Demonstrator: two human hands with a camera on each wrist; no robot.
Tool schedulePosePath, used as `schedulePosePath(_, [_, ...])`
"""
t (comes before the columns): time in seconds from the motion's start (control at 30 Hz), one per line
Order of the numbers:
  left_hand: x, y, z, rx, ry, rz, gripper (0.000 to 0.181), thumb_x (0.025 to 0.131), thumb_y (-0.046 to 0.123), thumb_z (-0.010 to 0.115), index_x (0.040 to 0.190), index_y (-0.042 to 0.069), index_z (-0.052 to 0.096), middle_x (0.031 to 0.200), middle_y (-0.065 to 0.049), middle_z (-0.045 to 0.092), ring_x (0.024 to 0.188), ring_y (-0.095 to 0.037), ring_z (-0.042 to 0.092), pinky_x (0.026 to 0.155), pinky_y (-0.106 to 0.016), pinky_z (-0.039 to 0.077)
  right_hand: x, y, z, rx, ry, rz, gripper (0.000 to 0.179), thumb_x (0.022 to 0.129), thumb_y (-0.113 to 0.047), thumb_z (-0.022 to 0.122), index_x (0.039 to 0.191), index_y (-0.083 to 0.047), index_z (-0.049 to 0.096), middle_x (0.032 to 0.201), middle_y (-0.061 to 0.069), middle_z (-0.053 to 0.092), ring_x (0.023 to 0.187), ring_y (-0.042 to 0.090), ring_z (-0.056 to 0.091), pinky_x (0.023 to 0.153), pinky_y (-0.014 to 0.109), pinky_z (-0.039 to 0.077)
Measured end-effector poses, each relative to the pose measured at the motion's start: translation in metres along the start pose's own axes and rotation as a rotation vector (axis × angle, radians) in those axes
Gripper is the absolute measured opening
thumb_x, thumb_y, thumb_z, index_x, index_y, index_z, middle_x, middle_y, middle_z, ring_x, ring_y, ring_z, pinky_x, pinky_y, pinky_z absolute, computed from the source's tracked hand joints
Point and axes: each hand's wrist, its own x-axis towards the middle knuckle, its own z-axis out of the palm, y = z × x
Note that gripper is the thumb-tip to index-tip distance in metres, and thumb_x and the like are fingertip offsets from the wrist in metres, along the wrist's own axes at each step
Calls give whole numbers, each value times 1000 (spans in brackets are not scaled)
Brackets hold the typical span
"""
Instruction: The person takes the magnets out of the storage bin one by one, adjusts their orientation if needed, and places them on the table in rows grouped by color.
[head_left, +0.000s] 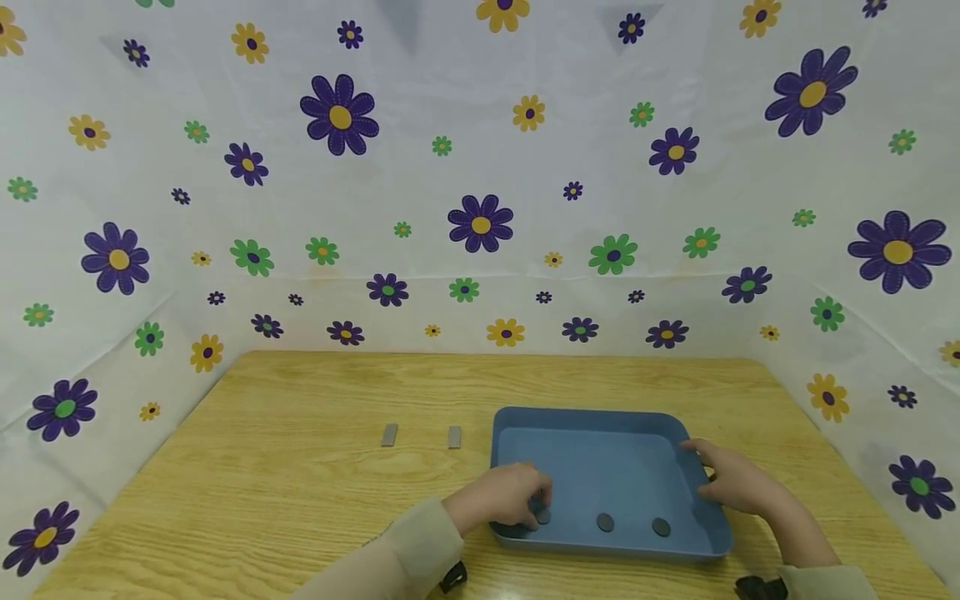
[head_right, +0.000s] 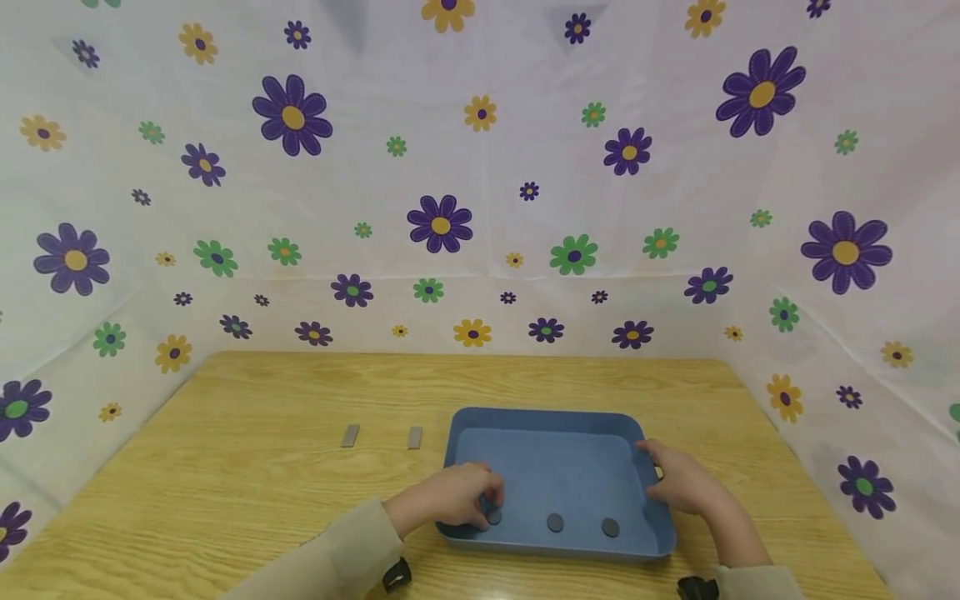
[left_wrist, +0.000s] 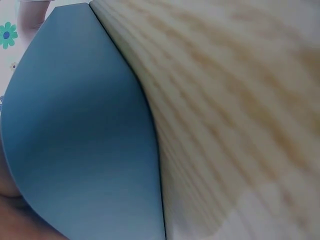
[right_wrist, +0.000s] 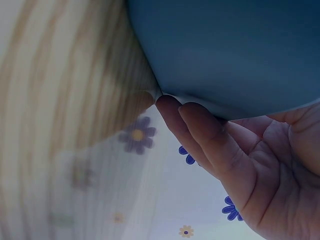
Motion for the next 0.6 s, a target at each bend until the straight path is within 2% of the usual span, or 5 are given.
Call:
schedulePosePath(0.23, [-1, 2, 0, 16, -7, -2, 20, 69, 23, 76, 80, 20, 60, 78, 12, 50, 73, -1, 47, 64, -17, 39, 0, -1, 0, -4, -2, 8, 60, 66, 10, 57, 122, 16, 36, 120, 41, 36, 107, 53, 37, 59, 31, 40])
schedulePosePath(0.6, [-3, 0, 0, 24, -17, 34, 19, 72, 29, 74, 81, 22, 58, 79, 12, 49, 72, 0, 46, 61, -17, 39, 0, -1, 0, 6, -8, 19, 60, 67, 10, 57, 122, 16, 36, 121, 41, 35, 108, 53, 36, 60, 32, 40])
